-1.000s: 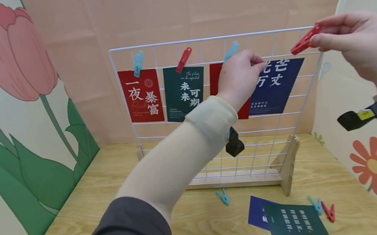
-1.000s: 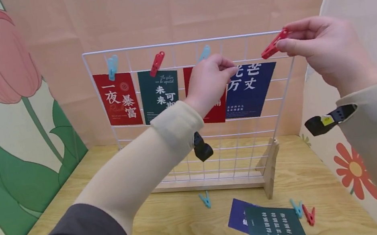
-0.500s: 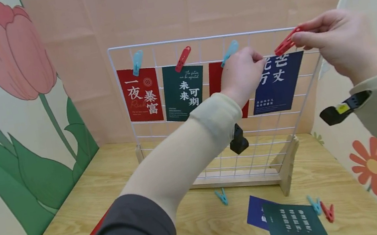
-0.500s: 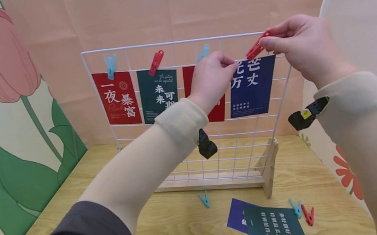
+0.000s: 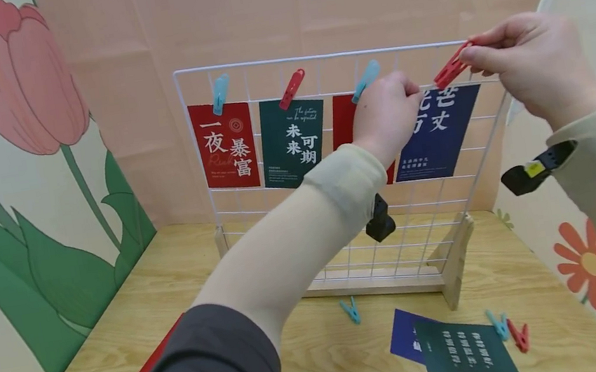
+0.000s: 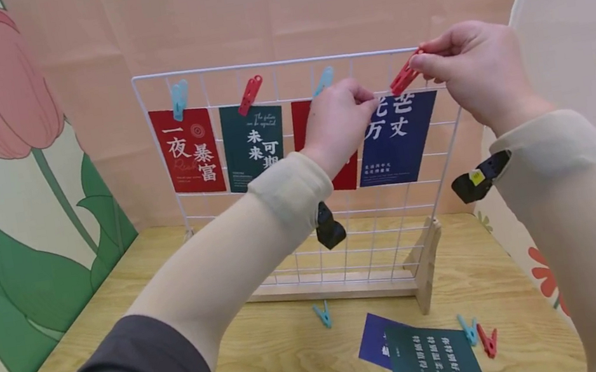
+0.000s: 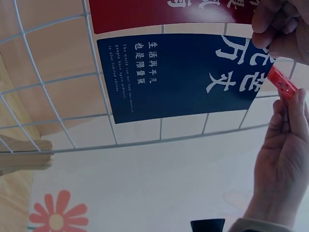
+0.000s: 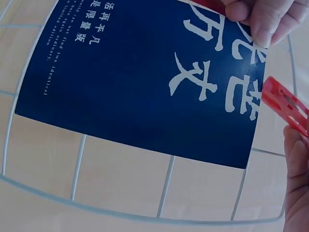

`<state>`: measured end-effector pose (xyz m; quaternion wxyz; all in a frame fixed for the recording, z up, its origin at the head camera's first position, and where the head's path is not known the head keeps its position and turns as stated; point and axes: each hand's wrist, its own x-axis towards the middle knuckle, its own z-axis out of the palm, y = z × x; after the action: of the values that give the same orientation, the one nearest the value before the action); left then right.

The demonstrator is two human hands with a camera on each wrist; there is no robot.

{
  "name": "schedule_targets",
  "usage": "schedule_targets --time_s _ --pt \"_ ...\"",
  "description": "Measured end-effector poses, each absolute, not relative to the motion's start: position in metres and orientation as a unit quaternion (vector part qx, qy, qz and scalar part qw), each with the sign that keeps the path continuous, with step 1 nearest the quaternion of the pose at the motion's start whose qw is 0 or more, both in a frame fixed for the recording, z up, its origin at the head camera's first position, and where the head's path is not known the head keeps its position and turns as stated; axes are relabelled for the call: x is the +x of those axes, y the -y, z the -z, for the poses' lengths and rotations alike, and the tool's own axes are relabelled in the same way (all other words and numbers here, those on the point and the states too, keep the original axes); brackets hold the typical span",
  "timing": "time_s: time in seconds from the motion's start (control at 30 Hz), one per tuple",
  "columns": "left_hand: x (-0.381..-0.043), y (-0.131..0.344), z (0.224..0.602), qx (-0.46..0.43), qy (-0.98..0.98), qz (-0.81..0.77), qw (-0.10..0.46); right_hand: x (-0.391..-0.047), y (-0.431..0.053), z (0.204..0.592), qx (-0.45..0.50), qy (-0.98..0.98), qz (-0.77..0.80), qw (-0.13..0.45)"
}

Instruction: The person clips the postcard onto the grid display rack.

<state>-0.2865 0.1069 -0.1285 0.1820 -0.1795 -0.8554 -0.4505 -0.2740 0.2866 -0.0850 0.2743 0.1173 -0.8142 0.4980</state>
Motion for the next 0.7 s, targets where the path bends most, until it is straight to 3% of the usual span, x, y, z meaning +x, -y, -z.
schedule_targets --time_s 0.33,0.7 --pt "-0.2808 -0.1019 0.1292 -0.186 0.861 0.437 0.181 -0.2662 -0.2823 0.0872 0.113 0.832 -0.451 0.304" --pt "-0.2876 -0.1027 0.1263 -0.178 0.865 0.434 0.179 -0.2741 -0.2833 0.0838 0.095 0.845 -0.437 0.292"
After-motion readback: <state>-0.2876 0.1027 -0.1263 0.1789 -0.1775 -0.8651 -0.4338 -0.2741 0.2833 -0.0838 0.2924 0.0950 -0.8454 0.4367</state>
